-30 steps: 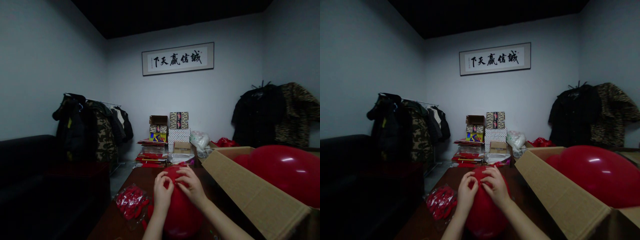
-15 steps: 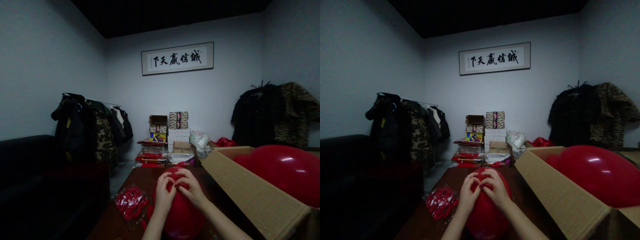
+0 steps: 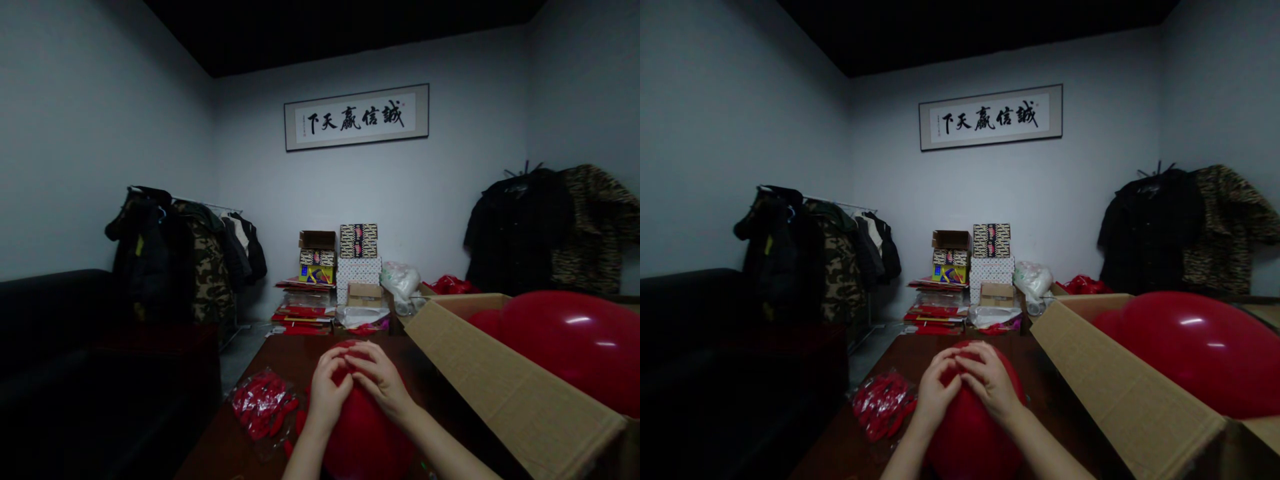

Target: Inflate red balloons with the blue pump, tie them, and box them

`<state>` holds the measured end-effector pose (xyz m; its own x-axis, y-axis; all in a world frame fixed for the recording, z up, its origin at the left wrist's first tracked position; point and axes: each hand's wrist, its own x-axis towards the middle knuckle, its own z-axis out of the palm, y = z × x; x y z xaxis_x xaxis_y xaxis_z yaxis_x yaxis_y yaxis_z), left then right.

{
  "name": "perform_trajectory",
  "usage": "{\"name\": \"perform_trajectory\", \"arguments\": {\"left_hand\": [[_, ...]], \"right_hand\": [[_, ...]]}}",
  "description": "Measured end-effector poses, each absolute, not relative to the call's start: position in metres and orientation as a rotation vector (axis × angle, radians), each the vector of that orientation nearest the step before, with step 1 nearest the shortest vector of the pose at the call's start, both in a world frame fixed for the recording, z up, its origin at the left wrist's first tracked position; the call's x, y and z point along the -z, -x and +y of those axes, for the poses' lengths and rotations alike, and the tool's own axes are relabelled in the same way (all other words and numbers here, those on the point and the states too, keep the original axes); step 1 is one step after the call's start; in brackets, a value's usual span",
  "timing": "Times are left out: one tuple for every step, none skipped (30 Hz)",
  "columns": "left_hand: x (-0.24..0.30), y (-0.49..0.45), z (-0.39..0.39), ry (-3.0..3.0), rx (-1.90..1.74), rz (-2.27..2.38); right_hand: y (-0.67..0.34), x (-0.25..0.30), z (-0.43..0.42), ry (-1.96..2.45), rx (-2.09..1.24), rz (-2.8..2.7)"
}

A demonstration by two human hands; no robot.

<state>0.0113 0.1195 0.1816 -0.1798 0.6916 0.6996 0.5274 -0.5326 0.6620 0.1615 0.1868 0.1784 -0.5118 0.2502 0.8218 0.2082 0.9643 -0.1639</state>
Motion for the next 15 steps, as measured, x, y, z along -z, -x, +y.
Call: {"name": "perform_trajectory", "arguments": {"left_hand": [[-0.1803, -0.0107, 0.12, -1.89, -1.83, 1.448], [-0.1792, -0.01, 0.1205, -1.858, -1.852, 1.454], [-0.1783, -0.0092, 0.121, -1.823, -1.871, 1.458], [-0.1776, -0.0084, 0.1215, -1.793, -1.881, 1.459], [-0.1771, -0.0077, 0.1219, -1.769, -1.886, 1.454], [-0.1768, -0.0073, 0.1223, -1.751, -1.885, 1.446], [-0.1766, -0.0071, 0.1225, -1.743, -1.879, 1.432], [-0.1765, -0.0071, 0.1227, -1.744, -1.871, 1.412], [-0.1763, -0.0073, 0.1229, -1.751, -1.859, 1.391], [-0.176, -0.0076, 0.123, -1.764, -1.845, 1.371], [-0.1757, -0.0079, 0.1232, -1.777, -1.831, 1.354], [-0.1753, -0.008, 0.1234, -1.79, -1.819, 1.342], [-0.1748, -0.0079, 0.1238, -1.798, -1.81, 1.338], [-0.1743, -0.0075, 0.1242, -1.801, -1.804, 1.341], [-0.1738, -0.007, 0.1247, -1.8, -1.801, 1.346]], "right_hand": [[-0.1617, -0.1779, 0.1863, 0.37, -0.066, -2.111], [-0.162, -0.1773, 0.186, 0.416, -0.072, -2.093], [-0.1624, -0.1764, 0.1858, 0.452, -0.071, -2.079], [-0.1627, -0.1755, 0.1858, 0.476, -0.063, -2.071], [-0.1629, -0.1745, 0.1859, 0.485, -0.053, -2.071], [-0.1631, -0.1736, 0.1862, 0.484, -0.048, -2.078], [-0.1632, -0.1727, 0.1866, 0.475, -0.048, -2.084], [-0.1632, -0.1719, 0.1871, 0.463, -0.053, -2.086], [-0.1631, -0.1714, 0.1875, 0.453, -0.061, -2.084], [-0.1629, -0.171, 0.1878, 0.447, -0.07, -2.08], [-0.1626, -0.1707, 0.188, 0.446, -0.077, -2.076], [-0.1623, -0.1707, 0.1879, 0.45, -0.083, -2.073], [-0.162, -0.1708, 0.1876, 0.455, -0.089, -2.074], [-0.1618, -0.171, 0.1871, 0.462, -0.094, -2.079], [-0.1616, -0.1712, 0.1864, 0.468, -0.096, -2.088]]}}
